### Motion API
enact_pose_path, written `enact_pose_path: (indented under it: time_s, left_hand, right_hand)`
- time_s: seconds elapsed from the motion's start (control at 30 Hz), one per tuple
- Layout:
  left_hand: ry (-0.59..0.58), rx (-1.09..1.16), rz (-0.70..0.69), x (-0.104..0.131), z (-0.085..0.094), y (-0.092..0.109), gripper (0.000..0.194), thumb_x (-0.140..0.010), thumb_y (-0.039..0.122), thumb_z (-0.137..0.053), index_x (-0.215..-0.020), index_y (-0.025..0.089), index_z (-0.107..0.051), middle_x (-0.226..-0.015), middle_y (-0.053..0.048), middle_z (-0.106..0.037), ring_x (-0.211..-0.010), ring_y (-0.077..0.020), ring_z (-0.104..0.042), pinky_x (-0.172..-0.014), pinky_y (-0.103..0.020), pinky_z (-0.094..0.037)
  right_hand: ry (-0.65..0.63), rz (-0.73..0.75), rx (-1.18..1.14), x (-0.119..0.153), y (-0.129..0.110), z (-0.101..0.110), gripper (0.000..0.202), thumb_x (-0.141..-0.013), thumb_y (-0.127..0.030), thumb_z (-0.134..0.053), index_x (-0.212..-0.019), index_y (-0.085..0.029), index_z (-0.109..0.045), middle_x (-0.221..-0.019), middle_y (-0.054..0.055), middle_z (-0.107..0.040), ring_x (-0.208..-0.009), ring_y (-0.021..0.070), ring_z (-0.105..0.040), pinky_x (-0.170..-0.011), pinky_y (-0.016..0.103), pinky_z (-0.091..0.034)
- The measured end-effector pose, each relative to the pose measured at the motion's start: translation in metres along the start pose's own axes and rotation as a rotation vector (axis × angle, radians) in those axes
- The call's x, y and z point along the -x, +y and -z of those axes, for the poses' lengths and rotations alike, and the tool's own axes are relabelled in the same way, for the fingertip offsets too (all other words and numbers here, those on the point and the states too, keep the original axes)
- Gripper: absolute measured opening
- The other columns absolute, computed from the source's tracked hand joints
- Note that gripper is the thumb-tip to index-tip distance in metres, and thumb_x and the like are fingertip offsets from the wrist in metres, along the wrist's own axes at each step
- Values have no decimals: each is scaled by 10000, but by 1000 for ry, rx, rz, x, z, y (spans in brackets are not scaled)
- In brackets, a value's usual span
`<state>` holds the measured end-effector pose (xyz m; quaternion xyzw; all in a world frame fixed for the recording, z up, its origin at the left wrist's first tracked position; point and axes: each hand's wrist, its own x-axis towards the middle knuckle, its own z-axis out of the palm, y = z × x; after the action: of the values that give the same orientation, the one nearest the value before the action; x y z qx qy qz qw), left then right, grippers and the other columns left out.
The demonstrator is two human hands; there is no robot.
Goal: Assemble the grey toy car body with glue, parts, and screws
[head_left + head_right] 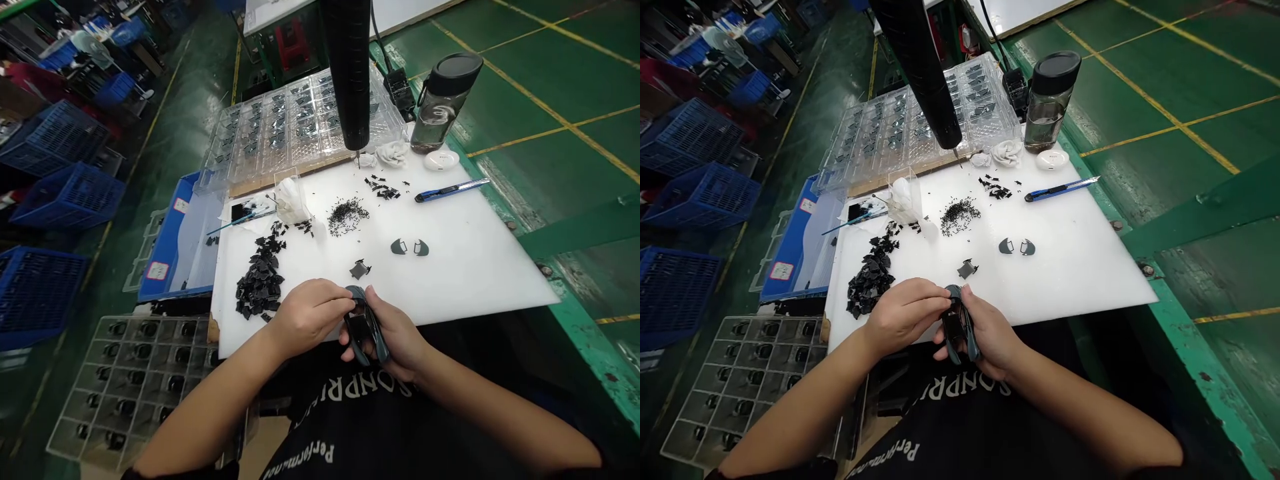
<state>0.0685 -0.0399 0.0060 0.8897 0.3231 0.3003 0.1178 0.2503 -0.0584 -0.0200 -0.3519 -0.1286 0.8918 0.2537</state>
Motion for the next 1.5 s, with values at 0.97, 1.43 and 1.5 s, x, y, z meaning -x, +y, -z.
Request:
enact_pose_path:
  time_s: [0.97, 1.43, 1.5]
  left_hand:
    - [-180, 646, 613, 28, 24, -23, 669, -714, 293, -798, -1325, 304, -526, -1237, -83, -631, -1182, -250, -571, -1038, -392, -451]
    - [-67, 604, 713, 17, 17, -15, 491, -682, 361, -816, -1114, 218, -635, -1051, -66, -660, -988, -186, -594, -906, -312, -470]
    - [-66, 606, 714, 13, 17, -14, 404, -715, 376, -788, -1059, 201, -668, -1010, -66, -670, -953, -185, -605, -876, -309, -472]
  right_hand:
    - [-12, 848, 1356, 15, -17, 7, 396, -888, -325, -597, -1270, -277, -503, -1236, 92, -515, -1073, 220, -582, -851, 356, -539]
    - [69, 1003, 1213, -1, -5, 12, 360, -827, -244, -684, -1172, -244, -580, -1166, 77, -619, -1081, 207, -613, -913, 333, -526]
    - [29, 781, 984, -2, -7, 11, 311, -841, -292, -676, -1136, -241, -593, -1022, 57, -650, -946, 195, -653, -829, 339, -554]
